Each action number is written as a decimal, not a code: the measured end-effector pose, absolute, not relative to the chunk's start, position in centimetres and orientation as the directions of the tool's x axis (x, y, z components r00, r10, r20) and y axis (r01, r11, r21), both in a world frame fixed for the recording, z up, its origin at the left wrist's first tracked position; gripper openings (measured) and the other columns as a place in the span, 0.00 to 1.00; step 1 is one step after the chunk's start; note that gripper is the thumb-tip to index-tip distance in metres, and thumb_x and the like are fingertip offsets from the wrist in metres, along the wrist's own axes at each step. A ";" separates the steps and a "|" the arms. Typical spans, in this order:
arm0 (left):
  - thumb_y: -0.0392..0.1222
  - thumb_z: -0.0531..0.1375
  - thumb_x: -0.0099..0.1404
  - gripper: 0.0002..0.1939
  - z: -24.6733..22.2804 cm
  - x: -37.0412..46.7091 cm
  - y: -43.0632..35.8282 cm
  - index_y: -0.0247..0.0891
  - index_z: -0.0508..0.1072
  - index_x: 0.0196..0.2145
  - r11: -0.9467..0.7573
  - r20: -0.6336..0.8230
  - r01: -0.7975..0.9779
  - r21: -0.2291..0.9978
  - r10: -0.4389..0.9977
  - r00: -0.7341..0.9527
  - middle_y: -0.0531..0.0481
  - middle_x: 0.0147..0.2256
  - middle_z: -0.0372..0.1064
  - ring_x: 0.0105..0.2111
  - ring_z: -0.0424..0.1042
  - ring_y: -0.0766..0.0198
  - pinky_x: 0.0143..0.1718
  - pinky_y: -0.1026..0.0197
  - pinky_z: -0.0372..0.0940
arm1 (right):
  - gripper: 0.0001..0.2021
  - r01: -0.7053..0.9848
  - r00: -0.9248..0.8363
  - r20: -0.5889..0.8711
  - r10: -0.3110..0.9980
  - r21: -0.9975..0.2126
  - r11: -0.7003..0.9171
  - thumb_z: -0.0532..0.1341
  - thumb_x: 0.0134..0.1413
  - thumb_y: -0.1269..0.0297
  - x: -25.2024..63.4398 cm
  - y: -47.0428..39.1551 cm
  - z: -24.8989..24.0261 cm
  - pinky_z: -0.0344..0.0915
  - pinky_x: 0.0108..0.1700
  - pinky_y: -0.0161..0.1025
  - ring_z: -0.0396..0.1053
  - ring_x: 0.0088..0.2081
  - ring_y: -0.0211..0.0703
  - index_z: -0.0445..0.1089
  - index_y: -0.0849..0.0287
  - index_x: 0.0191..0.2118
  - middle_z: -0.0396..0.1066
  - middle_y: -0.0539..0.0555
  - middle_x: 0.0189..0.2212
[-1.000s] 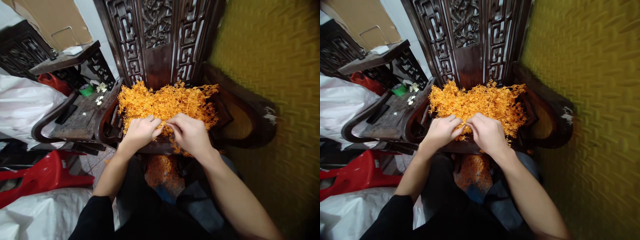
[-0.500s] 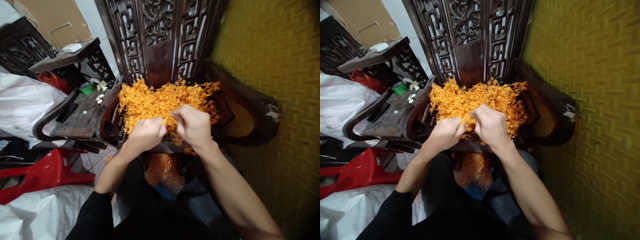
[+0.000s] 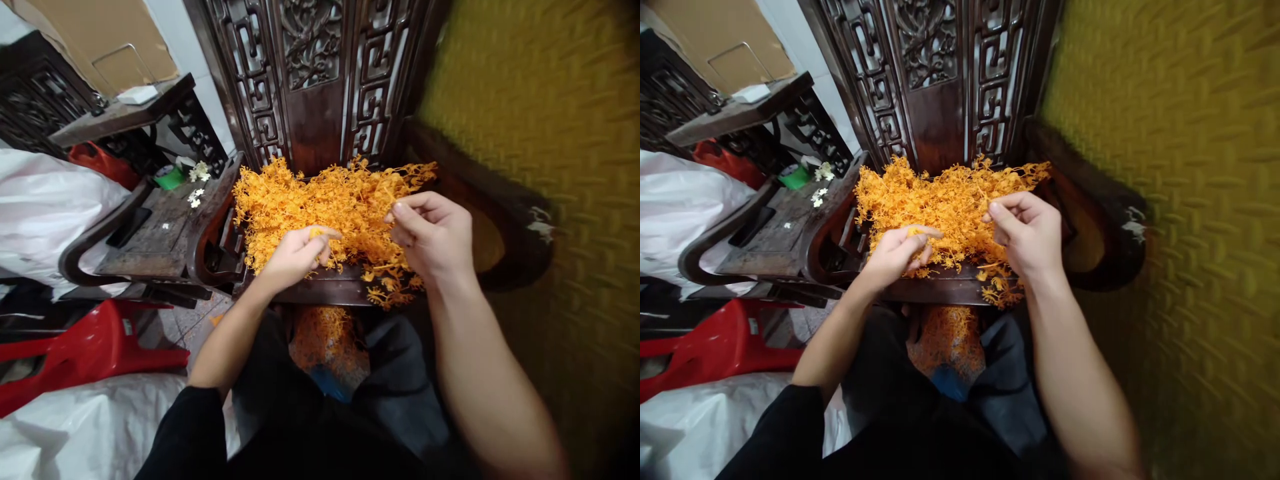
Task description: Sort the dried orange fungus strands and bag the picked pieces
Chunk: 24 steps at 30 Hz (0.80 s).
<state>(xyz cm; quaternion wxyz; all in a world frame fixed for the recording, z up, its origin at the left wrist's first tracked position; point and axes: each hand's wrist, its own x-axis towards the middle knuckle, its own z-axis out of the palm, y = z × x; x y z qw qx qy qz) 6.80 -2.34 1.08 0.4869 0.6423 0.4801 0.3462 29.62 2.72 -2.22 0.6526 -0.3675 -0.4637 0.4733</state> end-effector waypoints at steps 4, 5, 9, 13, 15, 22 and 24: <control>0.41 0.52 0.67 0.25 0.6 7.2 -1.2 0.35 0.67 0.60 0.093 -0.085 -0.025 0.995 0.966 0.243 0.55 0.26 0.67 0.16 0.52 0.73 0.19 0.64 0.44 | 0.12 -0.505 -0.090 0.169 0.981 -0.857 0.101 0.75 0.46 0.58 28.4 1.8 -1.1 0.45 0.20 0.34 0.48 0.16 0.27 0.72 0.55 0.31 0.70 0.46 0.24; 0.40 0.52 0.65 0.28 0.7 7.2 -1.1 0.37 0.65 0.62 0.093 -0.075 -0.068 0.993 0.968 0.238 0.55 0.26 0.67 0.16 0.52 0.74 0.18 0.65 0.43 | 0.13 -0.538 -0.141 0.153 0.978 -0.841 0.054 0.75 0.46 0.58 28.4 1.7 -0.9 0.43 0.19 0.33 0.46 0.16 0.26 0.72 0.55 0.31 0.70 0.45 0.24; 0.39 0.52 0.61 0.30 1.1 7.6 -1.1 0.43 0.63 0.62 0.097 -0.051 -0.187 0.977 0.970 0.236 0.56 0.25 0.63 0.16 0.51 0.74 0.18 0.66 0.39 | 0.14 -0.579 -0.245 0.140 0.959 -0.815 -0.029 0.73 0.48 0.56 28.4 1.6 -0.8 0.40 0.20 0.34 0.42 0.16 0.27 0.71 0.54 0.34 0.67 0.44 0.24; 0.42 0.54 0.58 0.10 1.4 7.8 -1.2 0.41 0.65 0.39 0.206 -0.117 -0.273 0.940 0.944 0.309 0.57 0.25 0.57 0.16 0.47 0.75 0.18 0.67 0.38 | 0.14 -0.532 -0.236 0.205 0.950 -0.845 0.051 0.71 0.51 0.54 27.8 1.0 -0.9 0.42 0.20 0.35 0.43 0.16 0.28 0.67 0.54 0.36 0.65 0.44 0.25; 0.42 0.54 0.57 0.06 1.6 7.5 -1.2 0.41 0.61 0.33 0.241 -0.148 -0.291 0.926 0.939 0.310 0.56 0.25 0.54 0.17 0.46 0.75 0.18 0.67 0.38 | 0.14 -0.511 -0.226 0.258 0.939 -0.852 0.111 0.68 0.55 0.52 27.5 0.5 -0.7 0.43 0.21 0.35 0.42 0.17 0.29 0.65 0.52 0.36 0.62 0.44 0.25; 0.40 0.55 0.58 0.04 3.9 5.1 -2.1 0.40 0.62 0.29 0.033 0.038 -0.377 0.926 0.983 0.179 0.56 0.23 0.54 0.16 0.46 0.75 0.16 0.68 0.39 | 0.13 -0.385 -0.019 0.404 0.914 -0.847 0.367 0.52 0.66 0.53 29.3 0.1 1.9 0.36 0.19 0.42 0.33 0.18 0.33 0.73 0.47 0.40 0.52 0.48 0.25; 0.39 0.57 0.58 0.03 4.6 4.1 -3.9 0.40 0.65 0.28 -0.102 0.144 -0.373 0.922 0.986 0.088 0.56 0.22 0.56 0.15 0.48 0.75 0.15 0.69 0.41 | 0.23 -0.180 0.004 0.513 0.859 -0.844 0.505 0.42 0.71 0.54 30.8 -0.1 3.0 0.37 0.19 0.43 0.32 0.18 0.34 0.75 0.43 0.47 0.58 0.52 0.30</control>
